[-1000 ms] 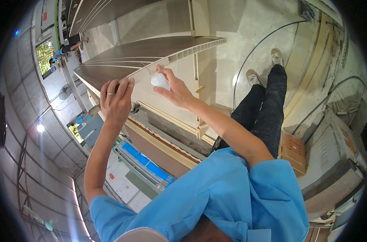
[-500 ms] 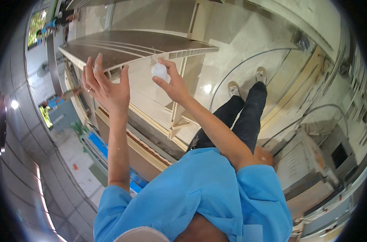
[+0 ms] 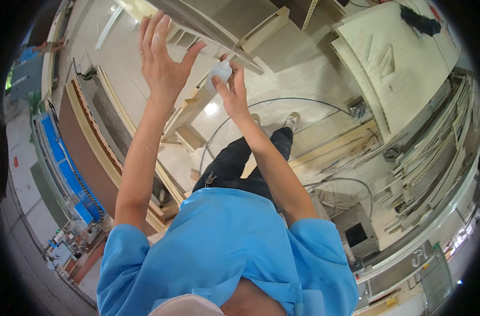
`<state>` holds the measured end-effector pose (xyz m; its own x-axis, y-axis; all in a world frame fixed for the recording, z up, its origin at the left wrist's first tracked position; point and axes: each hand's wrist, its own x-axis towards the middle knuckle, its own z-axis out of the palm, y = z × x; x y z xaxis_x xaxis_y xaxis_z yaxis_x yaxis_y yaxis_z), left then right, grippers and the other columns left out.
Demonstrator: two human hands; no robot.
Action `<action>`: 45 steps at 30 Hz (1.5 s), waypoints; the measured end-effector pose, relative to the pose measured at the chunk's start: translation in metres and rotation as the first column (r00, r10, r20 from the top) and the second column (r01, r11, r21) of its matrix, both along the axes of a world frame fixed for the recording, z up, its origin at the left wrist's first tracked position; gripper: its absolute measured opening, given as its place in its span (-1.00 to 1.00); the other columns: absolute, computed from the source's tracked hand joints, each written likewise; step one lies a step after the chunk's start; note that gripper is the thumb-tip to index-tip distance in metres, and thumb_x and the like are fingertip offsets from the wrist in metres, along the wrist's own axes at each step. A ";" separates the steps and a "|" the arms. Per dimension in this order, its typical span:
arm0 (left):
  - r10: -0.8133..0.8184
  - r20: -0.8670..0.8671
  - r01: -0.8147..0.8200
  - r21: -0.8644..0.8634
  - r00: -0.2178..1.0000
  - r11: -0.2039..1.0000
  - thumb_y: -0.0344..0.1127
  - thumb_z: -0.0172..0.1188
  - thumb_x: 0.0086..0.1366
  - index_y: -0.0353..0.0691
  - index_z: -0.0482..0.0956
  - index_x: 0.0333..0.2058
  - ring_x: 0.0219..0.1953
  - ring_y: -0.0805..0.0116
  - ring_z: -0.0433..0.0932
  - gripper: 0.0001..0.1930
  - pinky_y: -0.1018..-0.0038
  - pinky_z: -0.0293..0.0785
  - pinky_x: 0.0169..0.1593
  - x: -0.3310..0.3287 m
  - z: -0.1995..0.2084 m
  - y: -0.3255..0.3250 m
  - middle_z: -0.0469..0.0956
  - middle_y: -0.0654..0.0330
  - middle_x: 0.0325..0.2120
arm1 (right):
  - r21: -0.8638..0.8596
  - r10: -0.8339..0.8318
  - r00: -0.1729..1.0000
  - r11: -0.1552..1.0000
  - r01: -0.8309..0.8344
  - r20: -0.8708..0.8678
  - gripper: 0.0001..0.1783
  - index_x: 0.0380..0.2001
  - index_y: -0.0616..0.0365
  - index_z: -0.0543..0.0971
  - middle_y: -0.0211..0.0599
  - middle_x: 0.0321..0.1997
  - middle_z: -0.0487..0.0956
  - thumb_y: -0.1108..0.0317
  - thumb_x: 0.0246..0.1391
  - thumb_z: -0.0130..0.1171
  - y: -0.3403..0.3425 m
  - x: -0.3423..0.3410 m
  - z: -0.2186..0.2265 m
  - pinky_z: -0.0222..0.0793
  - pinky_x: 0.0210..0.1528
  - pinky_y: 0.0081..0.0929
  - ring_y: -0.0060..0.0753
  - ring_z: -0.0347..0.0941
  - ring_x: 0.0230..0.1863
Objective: The person applies glue from a bottle to the edges of a curved wooden panel and inserts thin wooden strips into grooves along the panel. The person repeatedly picks up strips, aligns them, and presses them into place while working on a large curved assembly.
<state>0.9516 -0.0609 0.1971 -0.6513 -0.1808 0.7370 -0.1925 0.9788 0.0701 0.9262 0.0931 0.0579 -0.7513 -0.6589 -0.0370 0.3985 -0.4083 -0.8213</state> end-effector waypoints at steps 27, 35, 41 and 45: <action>0.184 -0.181 0.010 0.739 0.966 0.674 -0.34 0.54 0.10 -0.45 0.10 0.49 0.39 -0.19 0.46 0.06 0.17 0.59 0.29 -0.014 -0.071 0.040 0.28 -0.29 0.45 | 0.103 0.062 0.998 0.993 -0.063 0.006 -0.44 0.42 0.15 0.24 -0.43 0.24 0.44 0.32 0.48 0.11 0.017 -0.015 -0.006 0.15 0.37 -0.47 -0.53 0.32 0.25; 0.276 -0.127 0.019 0.932 0.953 0.361 -0.21 0.64 0.19 -0.54 0.11 0.43 0.24 -0.07 0.56 0.05 0.19 0.63 0.20 -0.012 -0.066 0.048 0.45 -0.23 0.25 | 0.148 -0.024 1.000 0.989 0.022 0.012 -0.36 0.46 0.15 0.25 -0.32 0.45 0.44 0.27 0.44 0.23 0.008 -0.016 -0.008 0.25 0.45 -0.33 -0.42 0.35 0.40; 0.203 0.110 -0.070 0.978 0.973 -0.196 -0.05 0.46 0.42 -0.55 0.27 0.30 0.08 0.11 0.62 -0.21 0.31 0.64 0.13 -0.004 -0.071 0.050 0.58 -0.12 0.07 | 0.108 0.063 0.986 0.991 -0.080 0.153 -0.38 0.39 0.10 0.29 -0.35 0.31 0.47 0.28 0.41 0.31 0.007 -0.019 -0.006 0.33 0.40 -0.32 -0.39 0.39 0.36; 0.166 0.068 0.026 0.862 0.984 -0.507 -0.05 0.35 0.49 -0.57 0.33 0.26 0.09 0.07 0.62 -0.31 0.35 0.61 0.19 0.001 -0.074 0.043 0.54 -0.13 0.13 | 0.189 -0.044 0.999 0.981 0.049 -0.031 -0.36 0.36 0.12 0.31 -0.28 0.24 0.50 0.22 0.38 0.37 0.020 -0.028 -0.003 0.39 0.36 -0.27 -0.35 0.45 0.29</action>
<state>0.9530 -0.0183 0.1228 -0.5150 -0.6397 -0.5706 -0.1516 -0.5872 0.7951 0.8981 0.1133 0.0545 -0.7836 -0.6059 -0.1373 0.3595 -0.2620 -0.8956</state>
